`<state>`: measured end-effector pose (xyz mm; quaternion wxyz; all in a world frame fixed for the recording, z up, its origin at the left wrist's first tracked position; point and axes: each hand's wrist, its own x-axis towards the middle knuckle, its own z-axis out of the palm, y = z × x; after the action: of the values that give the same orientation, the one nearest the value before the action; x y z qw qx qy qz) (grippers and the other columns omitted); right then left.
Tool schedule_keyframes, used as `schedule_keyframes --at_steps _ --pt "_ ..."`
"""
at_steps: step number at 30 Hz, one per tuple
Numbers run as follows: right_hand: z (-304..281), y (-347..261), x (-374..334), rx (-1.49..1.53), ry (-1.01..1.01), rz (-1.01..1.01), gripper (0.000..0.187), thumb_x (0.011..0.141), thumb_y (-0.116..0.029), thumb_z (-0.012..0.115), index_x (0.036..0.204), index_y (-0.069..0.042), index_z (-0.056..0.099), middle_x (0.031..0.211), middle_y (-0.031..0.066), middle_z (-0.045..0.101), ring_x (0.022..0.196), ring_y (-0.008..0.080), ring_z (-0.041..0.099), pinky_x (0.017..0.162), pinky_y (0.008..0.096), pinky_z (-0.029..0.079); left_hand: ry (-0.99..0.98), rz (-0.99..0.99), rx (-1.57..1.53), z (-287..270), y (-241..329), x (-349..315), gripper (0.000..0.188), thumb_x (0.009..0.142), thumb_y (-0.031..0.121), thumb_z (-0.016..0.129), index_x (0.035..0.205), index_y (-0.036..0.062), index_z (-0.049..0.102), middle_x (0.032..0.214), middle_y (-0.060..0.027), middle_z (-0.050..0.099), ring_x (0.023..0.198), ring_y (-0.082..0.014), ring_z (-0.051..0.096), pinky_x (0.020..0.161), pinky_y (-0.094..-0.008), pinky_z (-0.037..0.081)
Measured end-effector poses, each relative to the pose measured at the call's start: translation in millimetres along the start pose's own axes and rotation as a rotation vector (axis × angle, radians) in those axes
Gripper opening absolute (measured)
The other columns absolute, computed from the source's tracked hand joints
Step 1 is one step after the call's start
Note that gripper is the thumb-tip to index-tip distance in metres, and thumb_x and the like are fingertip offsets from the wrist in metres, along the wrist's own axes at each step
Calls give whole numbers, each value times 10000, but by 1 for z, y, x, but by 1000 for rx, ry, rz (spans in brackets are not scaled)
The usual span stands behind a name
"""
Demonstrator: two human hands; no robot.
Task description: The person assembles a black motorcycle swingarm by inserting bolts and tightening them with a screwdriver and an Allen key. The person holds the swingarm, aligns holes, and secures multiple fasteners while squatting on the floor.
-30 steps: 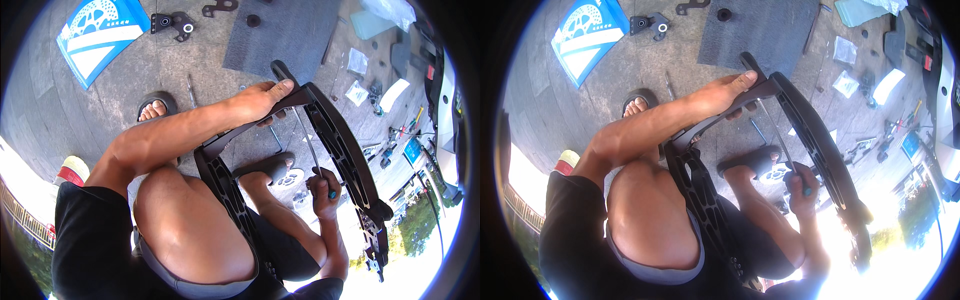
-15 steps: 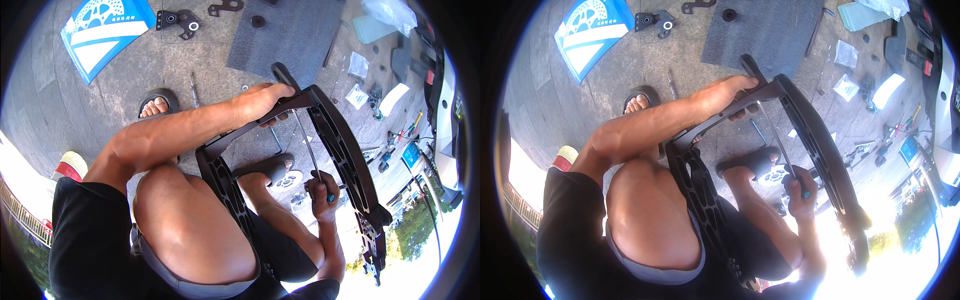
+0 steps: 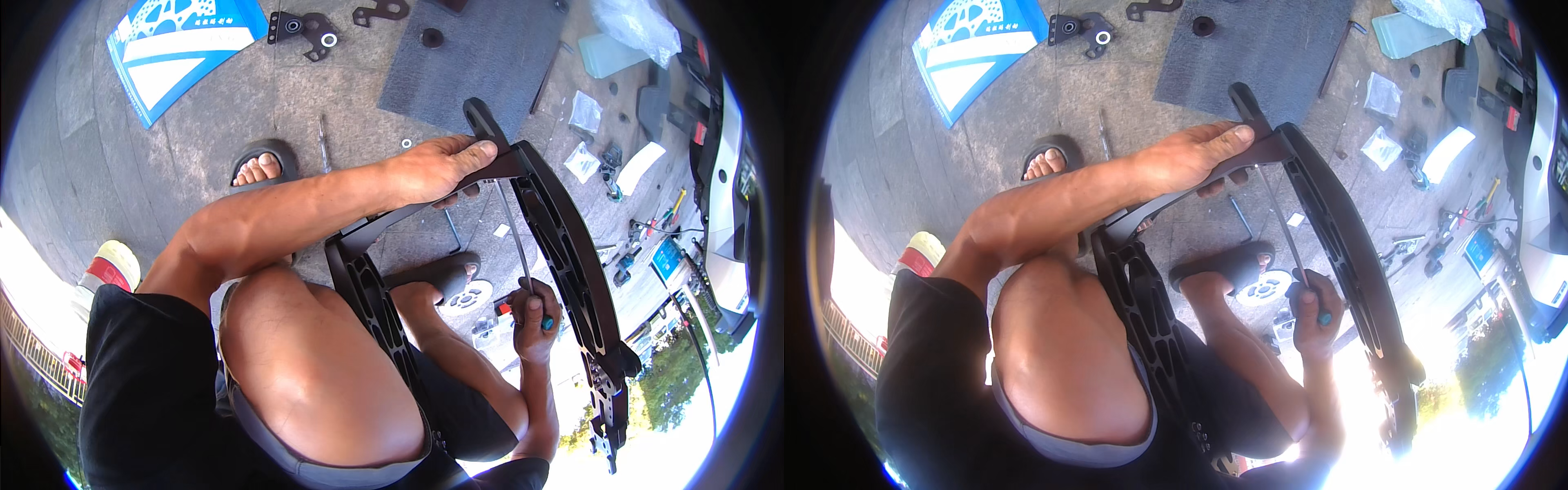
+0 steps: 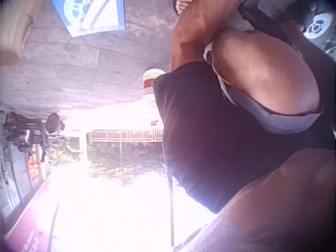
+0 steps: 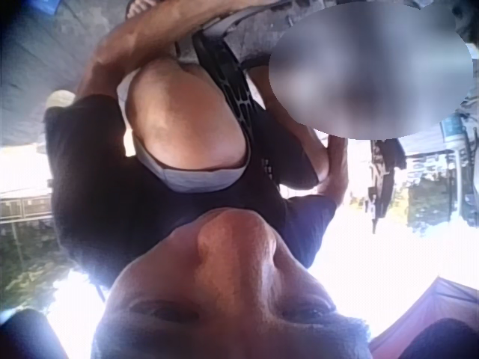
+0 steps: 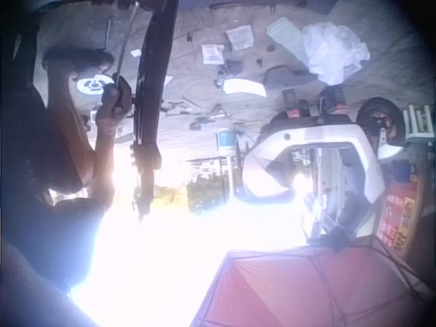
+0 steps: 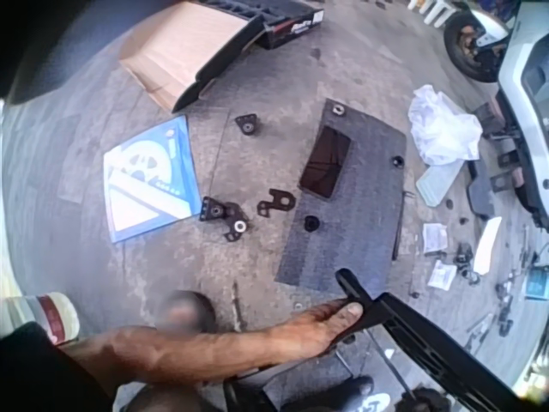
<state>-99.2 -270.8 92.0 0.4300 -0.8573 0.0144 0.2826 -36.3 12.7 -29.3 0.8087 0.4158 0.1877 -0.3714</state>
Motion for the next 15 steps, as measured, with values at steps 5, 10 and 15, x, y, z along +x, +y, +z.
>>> schedule_keyframes --at_steps 5,10,15 --pt "-1 3 0 28 1 -9 446 986 -389 512 1084 38 596 664 30 592 525 56 432 473 226 317 -38 -57 -86 -4 -1 2 525 984 494 428 1142 23 597 783 -67 620 599 -119 551 529 -263 454" --pt "-1 5 0 29 -10 -1 439 987 -385 510 1082 36 595 659 25 584 527 55 430 472 230 314 -73 -86 -86 -8 -2 2 505 1001 429 373 1197 3 561 879 -94 661 633 -127 573 560 -268 481" --pt "-1 5 2 31 -21 7 431 989 -376 508 1079 36 599 662 21 580 531 53 430 476 228 313 -1 -114 -163 -6 -4 4 467 961 416 437 1000 3 651 774 -75 633 579 -134 568 513 -276 454"
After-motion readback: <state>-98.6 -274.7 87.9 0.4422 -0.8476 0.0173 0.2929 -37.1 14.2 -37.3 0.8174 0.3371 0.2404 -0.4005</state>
